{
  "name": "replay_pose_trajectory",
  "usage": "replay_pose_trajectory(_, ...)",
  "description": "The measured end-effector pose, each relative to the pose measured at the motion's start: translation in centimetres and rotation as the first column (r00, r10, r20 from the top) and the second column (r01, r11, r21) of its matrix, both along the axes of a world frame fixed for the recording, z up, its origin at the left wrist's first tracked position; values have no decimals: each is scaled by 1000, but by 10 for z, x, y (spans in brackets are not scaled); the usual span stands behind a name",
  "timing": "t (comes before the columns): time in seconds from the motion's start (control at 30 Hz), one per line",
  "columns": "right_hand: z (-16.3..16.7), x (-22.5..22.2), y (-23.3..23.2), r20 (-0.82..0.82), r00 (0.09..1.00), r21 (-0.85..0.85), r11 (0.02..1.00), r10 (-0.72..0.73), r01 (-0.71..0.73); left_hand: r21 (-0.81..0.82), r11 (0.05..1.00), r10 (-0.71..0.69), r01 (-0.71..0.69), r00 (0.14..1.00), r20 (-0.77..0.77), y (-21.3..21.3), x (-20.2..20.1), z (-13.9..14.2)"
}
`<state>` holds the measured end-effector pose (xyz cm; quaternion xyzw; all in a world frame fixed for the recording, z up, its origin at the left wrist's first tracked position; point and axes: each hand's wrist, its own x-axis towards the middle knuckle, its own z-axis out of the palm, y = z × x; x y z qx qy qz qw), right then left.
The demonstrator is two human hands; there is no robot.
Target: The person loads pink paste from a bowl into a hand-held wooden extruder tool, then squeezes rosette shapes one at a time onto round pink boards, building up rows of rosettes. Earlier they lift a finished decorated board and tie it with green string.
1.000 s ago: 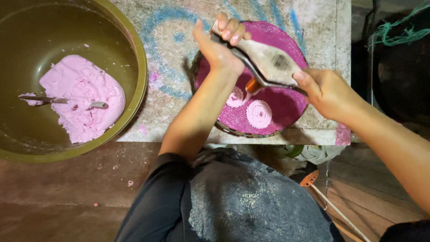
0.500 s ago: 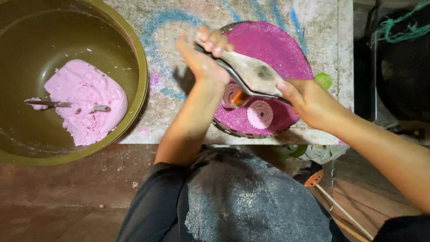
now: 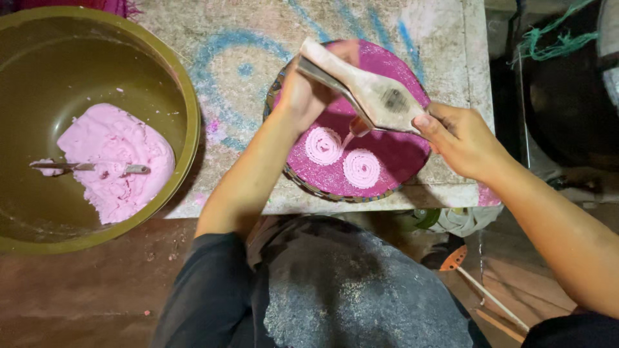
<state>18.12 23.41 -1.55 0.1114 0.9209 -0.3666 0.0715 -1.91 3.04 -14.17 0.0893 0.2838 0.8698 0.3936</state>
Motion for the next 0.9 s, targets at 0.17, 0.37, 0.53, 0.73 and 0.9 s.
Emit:
replay_pose_trajectory(0.17,-10,4,3,-12,1000,18,1000,-3,3,-580,811,-397,78,802,-447,-8,27,-39)
replay_pose_trajectory(0.37,-41,-3,12,-98,990,-52,994,-101,96,-558,828,-285,-60,811,-511,-5,33,-43)
replay_pose_trajectory(0.53,-68,6,20,-203,968,-152,982,-145,115,-686,614,-332,-391,660,-674,-26,27,-43)
replay_pose_trajectory(0.73,-86,41,4,-237,940,-321,933,-244,162,-658,500,-425,-563,502,-753,-48,34,-45)
replay_pose_trajectory(0.9,-89,65,-11,-271,911,-469,869,-311,157,-497,458,-505,-737,244,-828,-62,40,-44)
